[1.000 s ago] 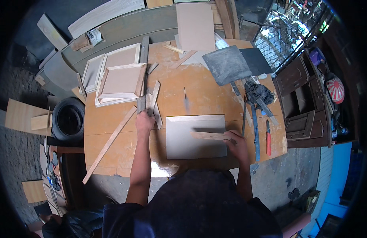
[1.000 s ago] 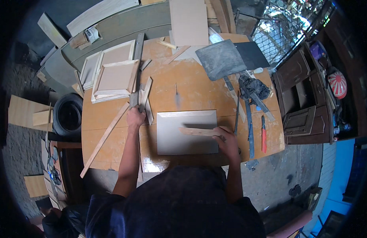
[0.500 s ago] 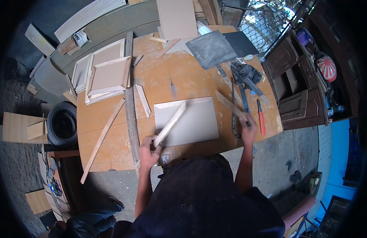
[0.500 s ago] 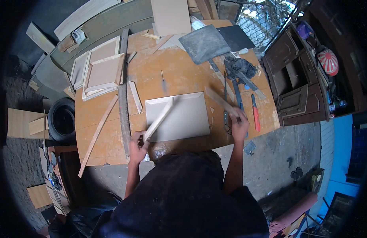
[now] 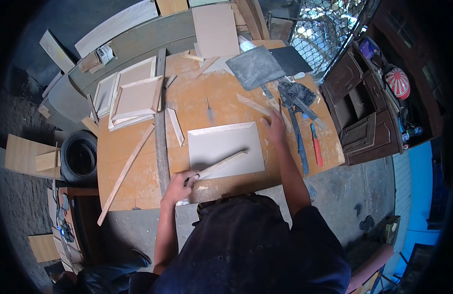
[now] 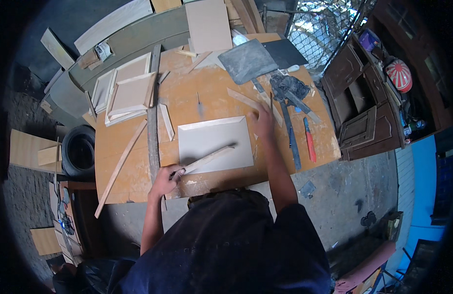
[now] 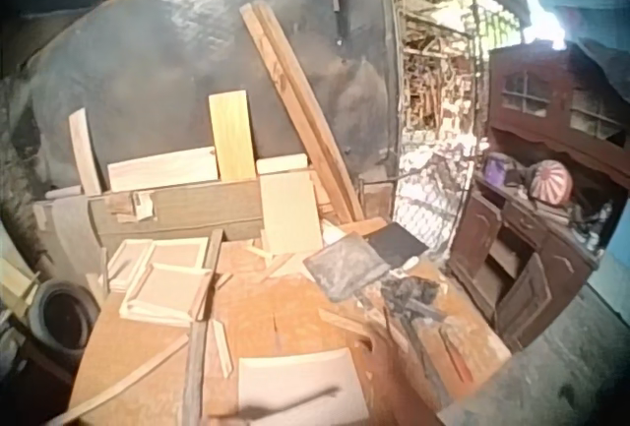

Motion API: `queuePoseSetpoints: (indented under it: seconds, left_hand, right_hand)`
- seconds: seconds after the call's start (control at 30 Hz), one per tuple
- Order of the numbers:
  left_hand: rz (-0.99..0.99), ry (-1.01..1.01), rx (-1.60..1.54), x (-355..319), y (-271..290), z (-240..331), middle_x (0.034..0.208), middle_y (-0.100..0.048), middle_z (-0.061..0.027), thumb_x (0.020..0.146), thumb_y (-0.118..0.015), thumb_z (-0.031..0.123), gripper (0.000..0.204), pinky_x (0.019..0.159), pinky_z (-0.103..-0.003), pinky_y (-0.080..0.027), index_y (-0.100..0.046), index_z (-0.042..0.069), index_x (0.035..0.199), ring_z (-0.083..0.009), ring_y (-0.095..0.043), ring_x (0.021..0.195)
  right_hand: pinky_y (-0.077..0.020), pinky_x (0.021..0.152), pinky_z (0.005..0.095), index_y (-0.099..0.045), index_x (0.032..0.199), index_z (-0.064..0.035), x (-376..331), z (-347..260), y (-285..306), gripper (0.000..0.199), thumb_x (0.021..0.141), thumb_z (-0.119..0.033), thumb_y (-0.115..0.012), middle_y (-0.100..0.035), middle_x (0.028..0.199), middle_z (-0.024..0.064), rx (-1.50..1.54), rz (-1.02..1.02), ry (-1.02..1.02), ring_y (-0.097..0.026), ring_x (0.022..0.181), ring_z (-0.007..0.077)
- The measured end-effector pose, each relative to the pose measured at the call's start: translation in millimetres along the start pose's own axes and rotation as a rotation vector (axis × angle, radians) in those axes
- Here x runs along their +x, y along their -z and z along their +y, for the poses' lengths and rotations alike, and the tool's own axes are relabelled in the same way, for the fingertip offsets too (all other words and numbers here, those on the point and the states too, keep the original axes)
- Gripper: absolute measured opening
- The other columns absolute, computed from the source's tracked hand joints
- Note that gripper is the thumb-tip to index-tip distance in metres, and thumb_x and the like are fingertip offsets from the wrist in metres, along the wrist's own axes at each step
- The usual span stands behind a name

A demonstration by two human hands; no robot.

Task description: Assembling wooden pieces to form a frame or box on a workshop workbench.

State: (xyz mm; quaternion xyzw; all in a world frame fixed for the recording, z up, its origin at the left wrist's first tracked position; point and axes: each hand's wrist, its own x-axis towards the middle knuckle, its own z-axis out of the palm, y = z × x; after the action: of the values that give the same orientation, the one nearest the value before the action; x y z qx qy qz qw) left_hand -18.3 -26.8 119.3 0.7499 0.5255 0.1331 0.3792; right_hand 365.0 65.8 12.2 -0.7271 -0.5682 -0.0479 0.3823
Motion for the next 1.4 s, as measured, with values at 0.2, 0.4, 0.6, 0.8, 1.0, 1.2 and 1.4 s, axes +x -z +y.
queuePoseSetpoints:
  seconds: [0.2,0.4,0.6,0.8,1.0,1.2,1.4]
  left_hand:
    - [-0.126,0.092,-0.333,5,-27,-16,0.080,-0.069,-0.0072,0.100,-0.062,0.014,0.022,0.061,-0.029,-0.051,-0.071,-0.005,0.105,-0.0112,-0.061,0.059]
    - [-0.205,0.056,-0.533,17,-43,-38,0.092,-0.073,-0.0070,0.088,-0.077,0.011,0.028,0.069,-0.029,-0.055,-0.070,-0.003,0.111,-0.0117,-0.067,0.076]
    - [-0.053,0.077,-0.234,6,-36,-64,0.115,-0.071,-0.0072,0.078,-0.078,-0.004,0.036,0.081,-0.029,-0.054,-0.070,0.000,0.113,-0.0099,-0.064,0.096]
    - [0.195,-0.005,-0.200,-5,-55,-65,0.106,-0.068,-0.0116,0.075,-0.081,0.000,0.041,0.078,-0.032,-0.053,-0.072,0.004,0.114,-0.0227,-0.065,0.085]
    - [0.422,-0.073,0.091,-6,-68,-64,0.101,-0.067,-0.0121,0.072,-0.083,0.006,0.038,0.089,-0.038,-0.050,-0.074,0.005,0.108,-0.0303,-0.060,0.096]
    - [0.444,0.018,0.088,-10,-69,-65,0.099,-0.066,-0.0123,0.072,-0.083,0.005,0.040,0.089,-0.038,-0.049,-0.074,0.006,0.111,-0.0308,-0.060,0.096]
    - [0.399,0.049,-0.011,-13,-67,-63,0.098,-0.067,-0.0137,0.072,-0.082,0.004,0.041,0.089,-0.040,-0.050,-0.072,0.005,0.112,-0.0315,-0.062,0.095]
  right_hand:
    - [-0.0510,0.090,0.0389,-0.068,0.123,-0.0086,-80,-58,107,0.040,0.088,-0.025,-0.074,-0.067,0.113,0.0149,0.722,-0.834,-0.070,-0.065,0.103,0.0293]
    - [-0.0498,0.093,0.0410,-0.067,0.124,-0.0111,-129,-44,103,0.042,0.087,-0.028,-0.073,-0.066,0.113,0.0158,0.599,-0.728,-0.132,-0.064,0.105,0.0357]
    - [-0.0467,0.097,0.0445,-0.068,0.120,-0.0107,-141,-28,95,0.037,0.088,-0.030,-0.069,-0.063,0.113,0.0130,0.412,-0.597,-0.032,-0.060,0.107,0.0346]
    - [-0.0382,0.104,0.0482,-0.072,0.115,-0.0141,-144,-24,90,0.035,0.086,-0.034,-0.070,-0.057,0.126,0.0092,0.187,-0.548,0.094,-0.050,0.121,0.0328]
    - [-0.0359,0.105,0.0499,-0.074,0.113,-0.0154,-151,-19,82,0.036,0.085,-0.038,-0.071,-0.054,0.130,0.0100,0.179,-0.513,0.112,-0.045,0.122,0.0353]
    - [-0.0324,0.107,0.0525,-0.074,0.115,-0.0187,-152,-20,70,0.038,0.084,-0.042,-0.072,-0.052,0.135,0.0097,0.167,-0.528,0.124,-0.042,0.126,0.0358]
    - [-0.0316,0.107,0.0537,-0.074,0.116,-0.0208,-148,-23,75,0.038,0.083,-0.039,-0.075,-0.052,0.136,0.0081,0.119,-0.540,0.118,-0.039,0.129,0.0349]
